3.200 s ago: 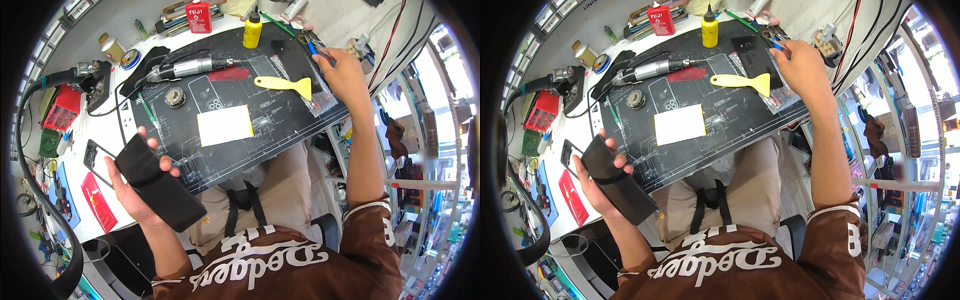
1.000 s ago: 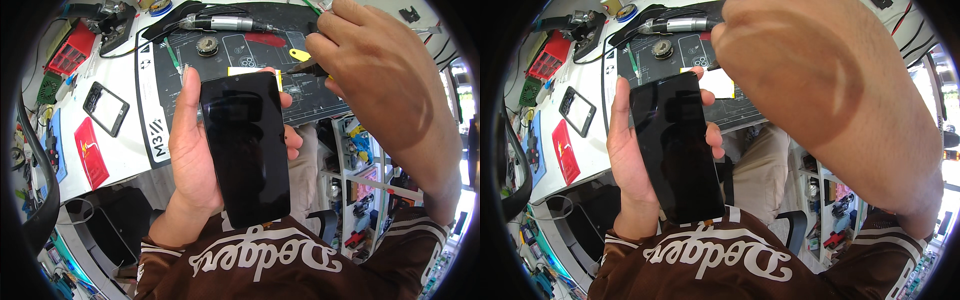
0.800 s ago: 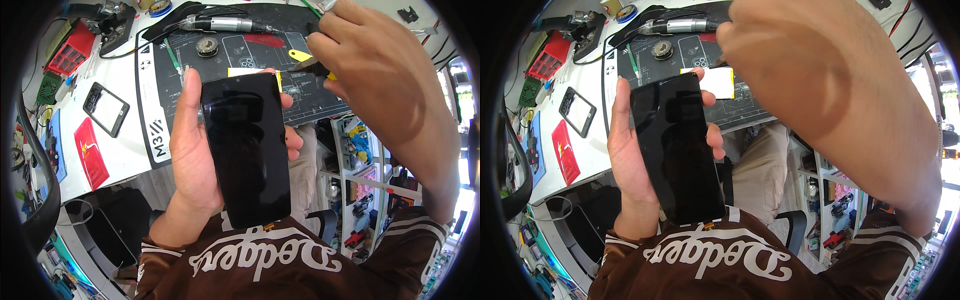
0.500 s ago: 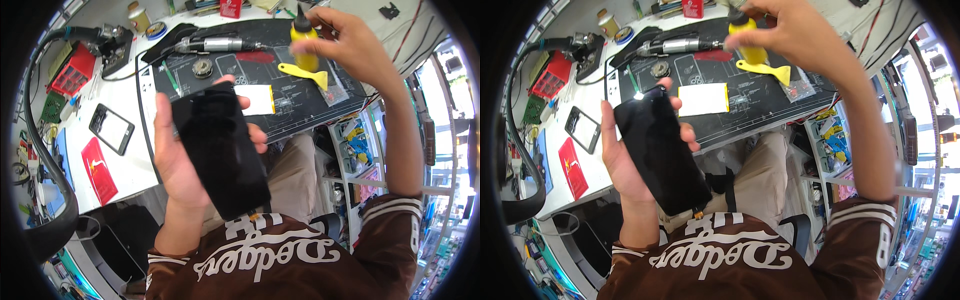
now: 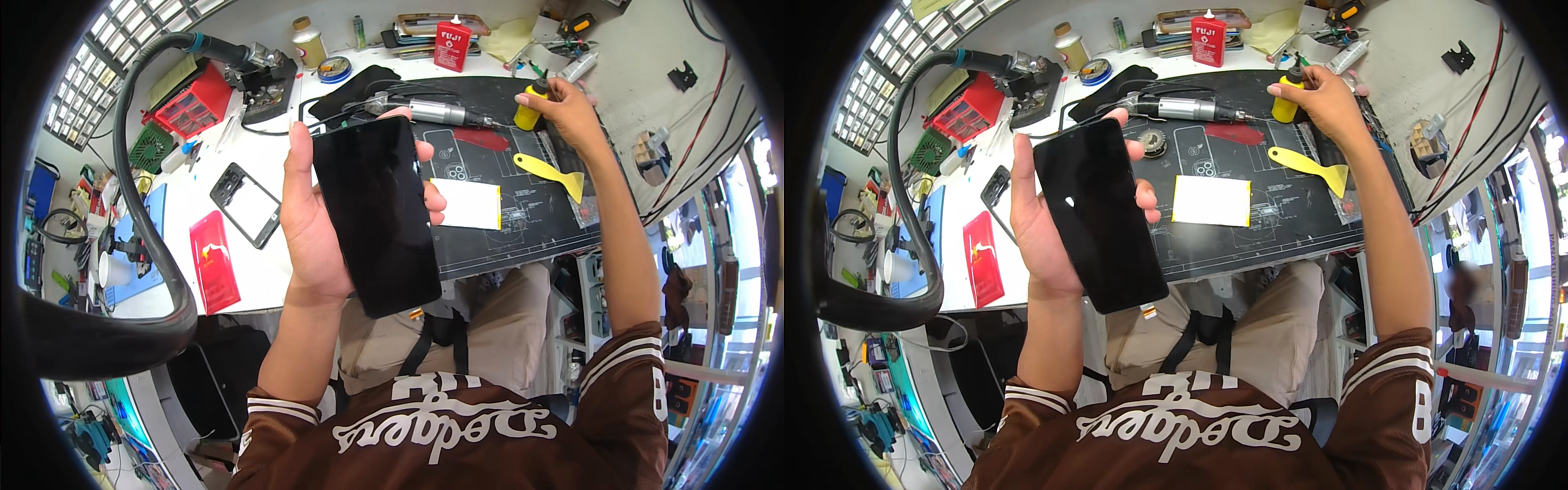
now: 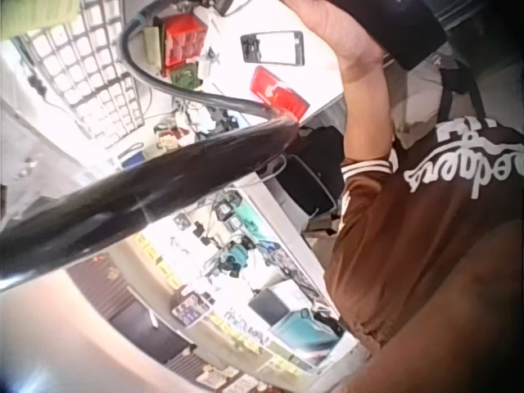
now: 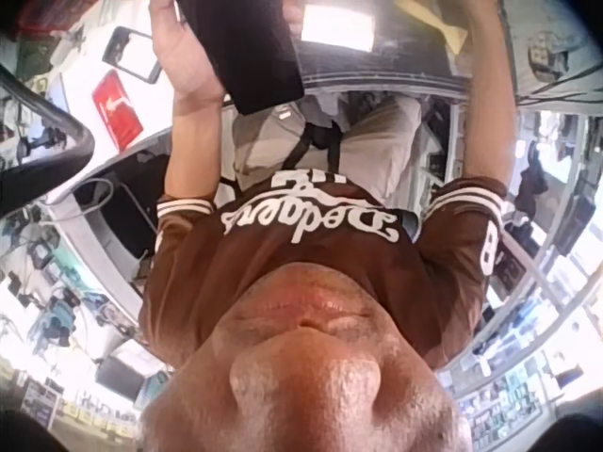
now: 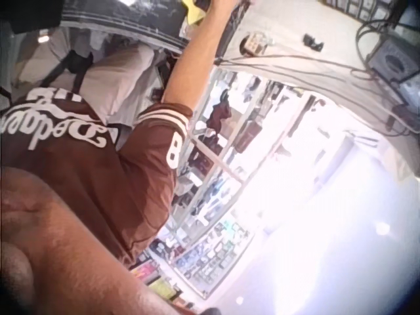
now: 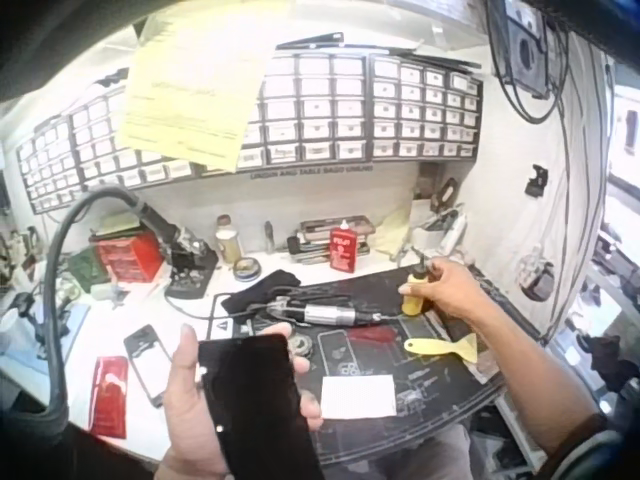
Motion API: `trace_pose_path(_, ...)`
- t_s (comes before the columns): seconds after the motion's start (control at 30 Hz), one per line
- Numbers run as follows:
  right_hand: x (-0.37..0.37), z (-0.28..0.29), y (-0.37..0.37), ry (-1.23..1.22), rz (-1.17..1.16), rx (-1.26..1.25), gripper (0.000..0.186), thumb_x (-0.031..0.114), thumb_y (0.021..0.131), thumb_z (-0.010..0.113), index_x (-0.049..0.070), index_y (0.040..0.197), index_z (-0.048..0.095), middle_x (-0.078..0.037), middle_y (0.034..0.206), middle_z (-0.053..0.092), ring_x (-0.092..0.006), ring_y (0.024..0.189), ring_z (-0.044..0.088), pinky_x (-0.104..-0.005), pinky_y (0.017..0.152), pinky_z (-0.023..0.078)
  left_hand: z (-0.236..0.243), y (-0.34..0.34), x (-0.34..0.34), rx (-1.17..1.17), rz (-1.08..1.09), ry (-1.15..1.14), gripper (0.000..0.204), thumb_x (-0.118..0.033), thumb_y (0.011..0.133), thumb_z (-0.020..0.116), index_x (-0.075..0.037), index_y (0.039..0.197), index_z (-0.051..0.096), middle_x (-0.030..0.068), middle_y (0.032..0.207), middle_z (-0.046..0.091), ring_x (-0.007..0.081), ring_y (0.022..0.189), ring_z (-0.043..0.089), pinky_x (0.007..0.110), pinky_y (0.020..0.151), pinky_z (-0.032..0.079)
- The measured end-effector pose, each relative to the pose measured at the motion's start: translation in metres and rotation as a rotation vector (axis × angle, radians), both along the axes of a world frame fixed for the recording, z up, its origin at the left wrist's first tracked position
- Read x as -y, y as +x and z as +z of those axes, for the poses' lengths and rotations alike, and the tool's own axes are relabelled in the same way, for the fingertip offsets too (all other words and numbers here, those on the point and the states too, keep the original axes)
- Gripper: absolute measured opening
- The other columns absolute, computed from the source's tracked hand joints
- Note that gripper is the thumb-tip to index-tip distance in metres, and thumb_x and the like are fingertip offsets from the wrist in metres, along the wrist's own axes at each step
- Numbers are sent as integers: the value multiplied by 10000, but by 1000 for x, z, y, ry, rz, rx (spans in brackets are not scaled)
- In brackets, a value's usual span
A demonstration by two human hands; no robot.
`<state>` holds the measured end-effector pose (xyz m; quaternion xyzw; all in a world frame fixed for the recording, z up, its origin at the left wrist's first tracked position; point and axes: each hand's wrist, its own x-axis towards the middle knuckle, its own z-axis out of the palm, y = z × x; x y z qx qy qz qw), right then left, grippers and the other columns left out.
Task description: The person disassembles a smartphone, removes the screen assembly, and uses a metal pick to separate the display from the frame. They then use a power screwdriver to remove screws from the back of the device.
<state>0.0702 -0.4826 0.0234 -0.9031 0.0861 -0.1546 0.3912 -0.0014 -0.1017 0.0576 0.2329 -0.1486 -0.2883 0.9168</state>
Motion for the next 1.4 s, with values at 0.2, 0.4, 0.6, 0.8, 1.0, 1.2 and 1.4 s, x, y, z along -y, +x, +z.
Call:
trace_pose_path(0.2, 6, 8, 0, -93, -36, 38, 1009, 692, 704, 911, -20, 1369, 651, -93, 1114, 649, -194, 1030, 648, -320, 905, 526, 5, -1, 1, 37, -2, 23, 927, -774, 1053, 265, -10, 1520, 503, 207, 1254, 694, 367, 955, 759, 481, 878, 625)
trace_pose_path(0.4, 9, 5, -6, -103, -108, 105, 1074, 746, 707, 874, 33, 1465, 609, -172, 1277, 646, -281, 1193, 644, -409, 1029, 514, 4, 0, 2, -39, -137, -83, 934, -723, 1080, 257, 37, 1620, 314, 273, 1366, 646, 504, 1132, 698, 594, 913, 618)
trace_pose_path(0.6, 14, 12, -20, -23, -142, 216, 1014, 711, 756, 864, 33, 1463, 606, -123, 1231, 664, -233, 1142, 652, -375, 1015, 506, 6, -8, 5, -89, -178, -125, 914, -700, 1093, 252, 40, 1629, 269, 305, 1393, 612, 555, 1302, 586, 666, 919, 598)
trace_pose_path(0.8, 3, 48, -69, 130, -186, 388, 746, 584, 949, 754, 49, 1451, 620, -57, 1242, 671, -132, 1091, 634, -290, 985, 471, 10, -14, 9, -130, -177, -128, 926, -712, 1084, 276, 42, 1622, 282, 315, 1362, 615, 553, 1362, 532, 688, 937, 590)
trace_pose_path(1.0, -38, 66, -133, 178, -173, 259, 516, 439, 1054, 658, 54, 1397, 662, -21, 1243, 680, -79, 1060, 579, -244, 949, 433, 12, -18, 9, -56, -166, -150, 971, -740, 1070, 277, 62, 1617, 279, 331, 1318, 632, 562, 1342, 548, 690, 894, 608)
trace_pose_path(1.2, -70, 46, -174, 299, 49, 217, 487, 368, 1073, 617, 8, 1402, 613, -5, 1103, 589, -61, 958, 522, -206, 852, 420, 13, -34, 8, 22, -146, -89, 1022, -774, 1052, 256, 83, 1607, 291, 383, 1285, 615, 585, 1354, 533, 651, 872, 637)
trace_pose_path(1.4, -100, 46, -198, 351, 95, 48, 490, 370, 1144, 445, -7, 1385, 646, 20, 989, 548, -66, 778, 418, -233, 663, 310, 10, -47, 13, 8, -162, -161, 1065, -810, 1026, 297, 86, 1601, 300, 341, 1338, 635, 485, 1334, 597, 536, 991, 612)
